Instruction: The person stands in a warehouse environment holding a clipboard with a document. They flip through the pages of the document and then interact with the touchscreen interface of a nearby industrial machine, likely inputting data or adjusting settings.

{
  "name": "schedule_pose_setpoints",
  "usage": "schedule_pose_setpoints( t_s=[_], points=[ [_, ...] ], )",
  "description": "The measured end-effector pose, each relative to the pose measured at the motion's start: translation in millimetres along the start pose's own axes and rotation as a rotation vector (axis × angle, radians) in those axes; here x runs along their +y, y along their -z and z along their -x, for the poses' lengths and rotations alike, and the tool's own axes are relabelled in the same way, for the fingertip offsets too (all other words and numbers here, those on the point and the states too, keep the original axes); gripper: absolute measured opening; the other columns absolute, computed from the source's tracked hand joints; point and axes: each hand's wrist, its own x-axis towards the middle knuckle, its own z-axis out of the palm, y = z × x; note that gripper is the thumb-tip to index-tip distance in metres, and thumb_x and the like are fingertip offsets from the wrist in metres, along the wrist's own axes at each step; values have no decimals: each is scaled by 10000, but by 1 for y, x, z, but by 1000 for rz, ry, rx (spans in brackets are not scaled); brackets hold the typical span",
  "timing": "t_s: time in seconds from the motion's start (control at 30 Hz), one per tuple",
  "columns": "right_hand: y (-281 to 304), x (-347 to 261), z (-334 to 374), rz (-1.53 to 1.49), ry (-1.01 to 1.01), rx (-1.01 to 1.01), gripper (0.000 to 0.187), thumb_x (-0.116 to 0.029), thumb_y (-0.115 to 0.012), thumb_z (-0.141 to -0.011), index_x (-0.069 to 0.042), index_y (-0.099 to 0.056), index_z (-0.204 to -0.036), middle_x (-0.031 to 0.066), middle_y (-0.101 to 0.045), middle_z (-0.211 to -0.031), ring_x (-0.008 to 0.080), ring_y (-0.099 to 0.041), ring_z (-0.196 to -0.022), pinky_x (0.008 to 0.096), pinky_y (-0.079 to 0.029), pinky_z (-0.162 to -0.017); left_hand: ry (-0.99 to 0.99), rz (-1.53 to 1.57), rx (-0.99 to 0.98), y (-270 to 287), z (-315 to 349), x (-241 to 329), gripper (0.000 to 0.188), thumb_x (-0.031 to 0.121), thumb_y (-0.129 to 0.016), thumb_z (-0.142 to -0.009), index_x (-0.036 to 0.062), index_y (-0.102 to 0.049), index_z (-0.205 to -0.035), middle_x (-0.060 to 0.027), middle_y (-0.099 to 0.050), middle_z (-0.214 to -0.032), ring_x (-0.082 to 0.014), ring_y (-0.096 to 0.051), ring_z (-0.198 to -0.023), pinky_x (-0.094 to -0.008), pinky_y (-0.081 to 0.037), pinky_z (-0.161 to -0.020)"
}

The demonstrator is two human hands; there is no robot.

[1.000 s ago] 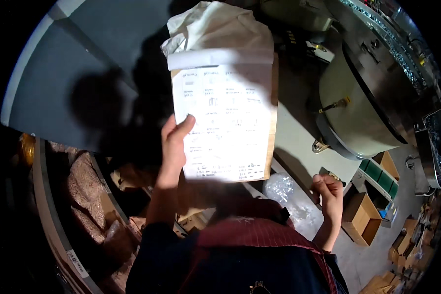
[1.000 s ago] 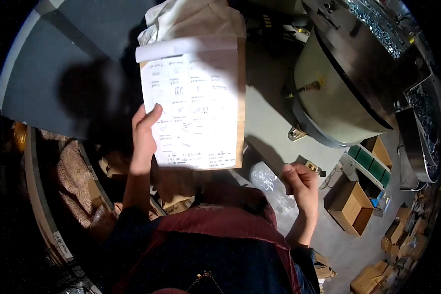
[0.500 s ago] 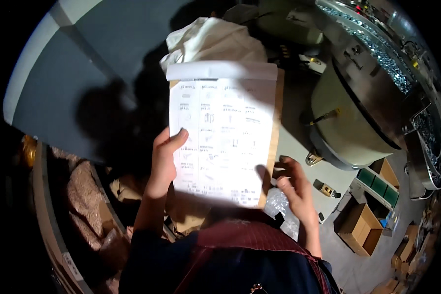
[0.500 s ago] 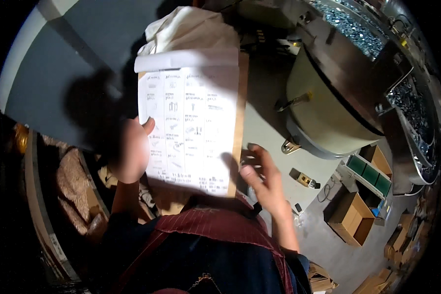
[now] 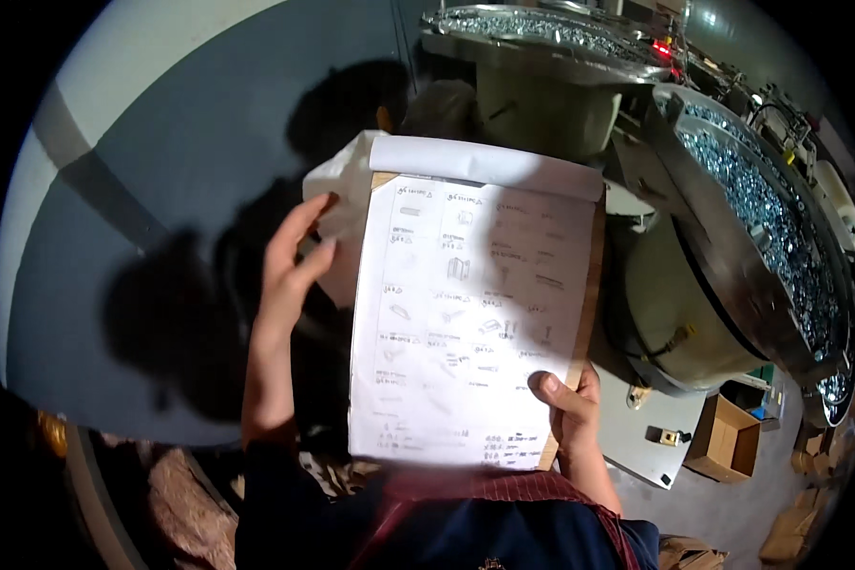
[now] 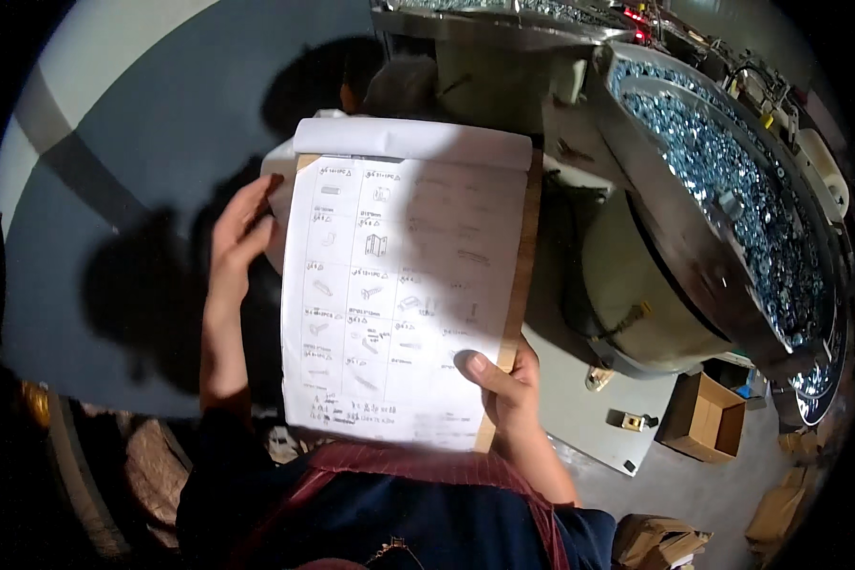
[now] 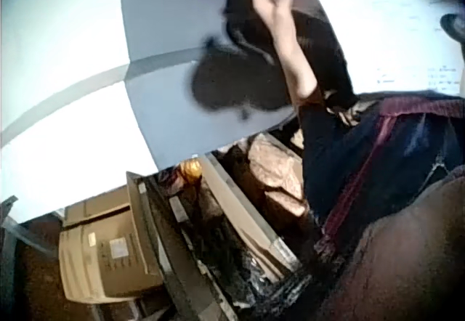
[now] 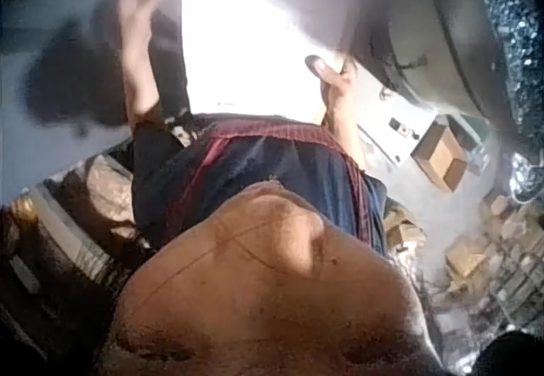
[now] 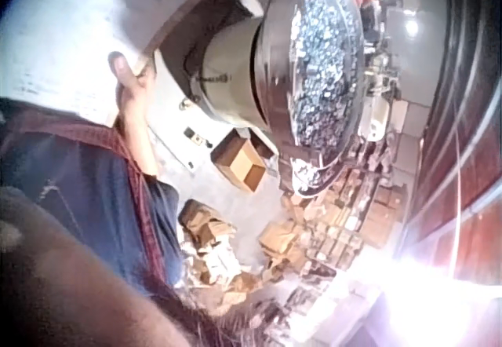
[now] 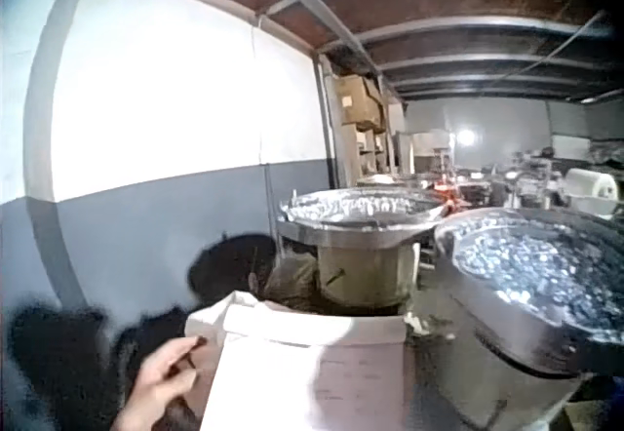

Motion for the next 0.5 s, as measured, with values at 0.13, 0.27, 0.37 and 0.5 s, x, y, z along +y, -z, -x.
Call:
schedule_pose_setpoints(
  t_s=[0.13,0.27,0.37,0.5],
  points=[
    [-27,-1,-28,-28,24,-14,563,-66,-711,-815,82,-471,-1302,117,-618,-1079,158,-570,-849,279,-477,-760,-155,-278,-170,-8,-43,-34,418,101,-614,-882,-40,-600,-1276,-120,-667,-1224,-240,-589,-1164,-334,-393,-1046],
    [-47,-12,-54,-13,43,-30,562,-44,-671,-830,67,-455,-1337,119,-608,-1103,160,-573,-891,280,-477,-784,-296,-510,-346,-54,-73,-72,422,75,-609,-857,-45,-608,-1261,-120,-681,-1194,-243,-609,-1125,-337,-417,-1019],
    [-81,-32,-70,-19,88,-38,544,-50,-642,-852,43,-461,-1356,121,-617,-1127,172,-589,-966,300,-483,-847,-322,-622,-392,-45,-89,-77,426,56,-605,-837,-49,-614,-1250,-119,-692,-1172,-246,-625,-1097,-338,-436,-998],
    [-132,-70,-120,-33,226,-122,445,-81,-612,-911,59,-500,-1319,137,-636,-1164,204,-602,-1050,343,-471,-953,-353,-672,-415,-16,-89,-76,432,30,-600,-812,-54,-622,-1235,-119,-706,-1141,-249,-645,-1059,-341,-460,-971]
  ],
)
